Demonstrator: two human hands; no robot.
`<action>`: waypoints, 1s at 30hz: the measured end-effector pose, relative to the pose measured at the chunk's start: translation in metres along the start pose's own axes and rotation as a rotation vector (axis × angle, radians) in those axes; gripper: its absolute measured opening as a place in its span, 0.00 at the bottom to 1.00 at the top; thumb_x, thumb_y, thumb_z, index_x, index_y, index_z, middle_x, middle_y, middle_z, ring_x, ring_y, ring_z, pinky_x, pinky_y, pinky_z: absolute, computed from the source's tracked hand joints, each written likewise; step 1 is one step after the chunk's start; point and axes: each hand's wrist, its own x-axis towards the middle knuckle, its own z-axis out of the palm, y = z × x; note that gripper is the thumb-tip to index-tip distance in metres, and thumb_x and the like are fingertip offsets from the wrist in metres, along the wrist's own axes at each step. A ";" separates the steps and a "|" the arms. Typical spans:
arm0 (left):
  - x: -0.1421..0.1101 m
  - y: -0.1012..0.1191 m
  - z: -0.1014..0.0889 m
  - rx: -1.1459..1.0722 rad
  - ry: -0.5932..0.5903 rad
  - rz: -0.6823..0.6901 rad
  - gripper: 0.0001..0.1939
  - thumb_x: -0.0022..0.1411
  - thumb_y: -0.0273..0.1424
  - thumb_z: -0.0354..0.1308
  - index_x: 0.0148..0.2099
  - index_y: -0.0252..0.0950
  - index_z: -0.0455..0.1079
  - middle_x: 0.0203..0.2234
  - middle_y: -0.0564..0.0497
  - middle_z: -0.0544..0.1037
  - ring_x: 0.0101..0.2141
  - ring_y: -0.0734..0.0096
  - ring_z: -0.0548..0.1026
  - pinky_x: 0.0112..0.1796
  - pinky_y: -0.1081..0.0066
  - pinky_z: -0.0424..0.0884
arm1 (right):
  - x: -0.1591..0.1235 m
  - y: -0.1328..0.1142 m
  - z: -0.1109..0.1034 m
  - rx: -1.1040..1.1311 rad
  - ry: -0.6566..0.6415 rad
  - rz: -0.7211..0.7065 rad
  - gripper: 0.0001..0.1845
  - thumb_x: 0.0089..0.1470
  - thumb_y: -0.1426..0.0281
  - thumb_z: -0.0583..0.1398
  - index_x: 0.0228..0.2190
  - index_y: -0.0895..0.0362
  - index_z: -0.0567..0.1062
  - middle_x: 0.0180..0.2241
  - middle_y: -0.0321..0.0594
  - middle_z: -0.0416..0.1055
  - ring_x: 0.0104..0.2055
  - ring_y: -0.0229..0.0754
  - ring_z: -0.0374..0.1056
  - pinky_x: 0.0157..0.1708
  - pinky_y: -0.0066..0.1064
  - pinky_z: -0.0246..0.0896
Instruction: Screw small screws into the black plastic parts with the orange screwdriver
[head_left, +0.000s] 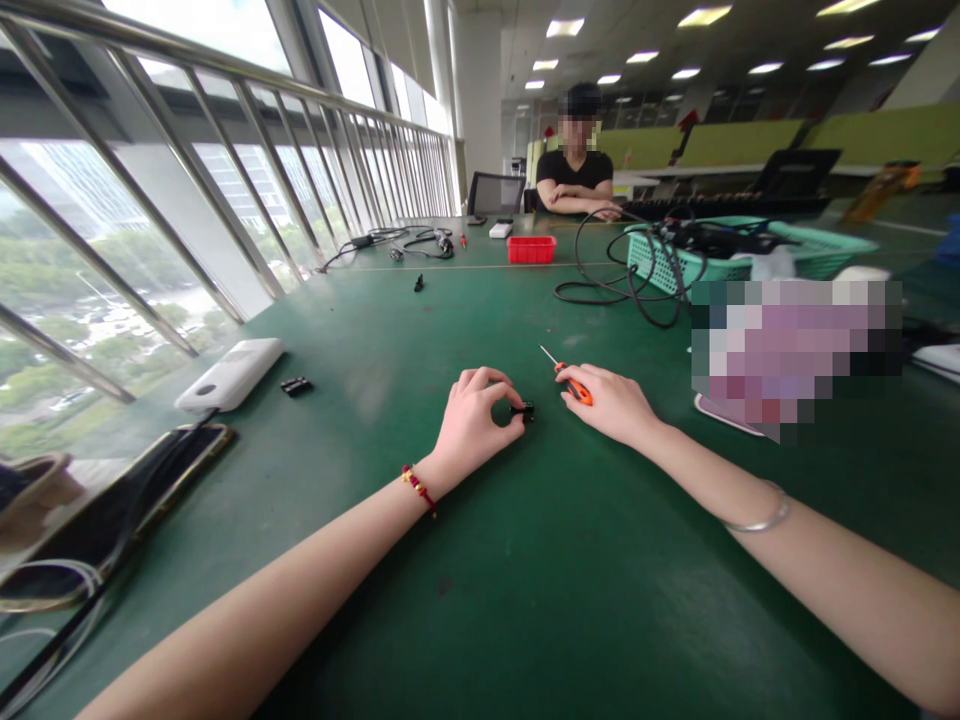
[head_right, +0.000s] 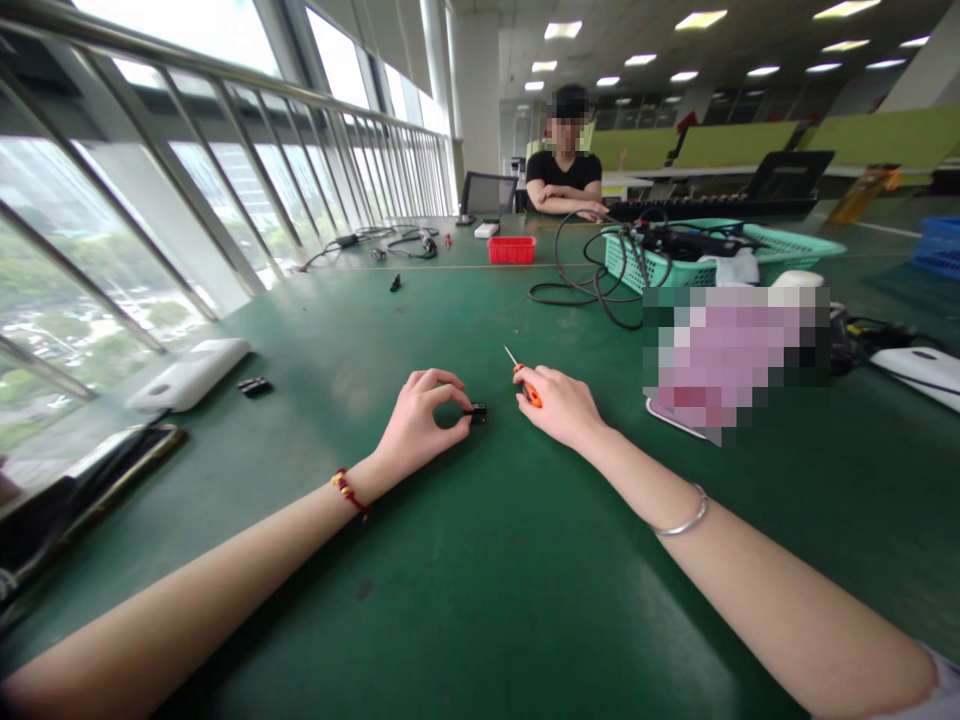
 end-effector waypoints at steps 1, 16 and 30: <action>0.000 0.001 -0.001 -0.004 0.036 -0.012 0.04 0.53 0.27 0.58 0.33 0.39 0.71 0.42 0.50 0.73 0.47 0.62 0.67 0.51 0.61 0.64 | 0.000 0.000 0.000 -0.001 -0.002 0.000 0.14 0.56 0.65 0.53 0.42 0.50 0.72 0.37 0.37 0.72 0.37 0.42 0.69 0.27 0.29 0.53; 0.006 -0.008 0.006 -0.047 -0.123 -0.132 0.10 0.55 0.37 0.61 0.38 0.39 0.76 0.38 0.48 0.75 0.46 0.58 0.67 0.50 0.59 0.64 | 0.001 0.000 0.001 -0.015 0.004 -0.007 0.14 0.56 0.64 0.53 0.42 0.51 0.72 0.36 0.38 0.72 0.37 0.42 0.69 0.26 0.28 0.52; -0.035 -0.066 -0.084 0.382 -0.121 -0.627 0.19 0.55 0.46 0.55 0.40 0.39 0.77 0.41 0.46 0.76 0.47 0.50 0.67 0.46 0.58 0.64 | -0.001 0.000 0.001 -0.001 0.000 0.004 0.13 0.55 0.65 0.54 0.42 0.50 0.72 0.35 0.36 0.72 0.36 0.41 0.68 0.26 0.28 0.51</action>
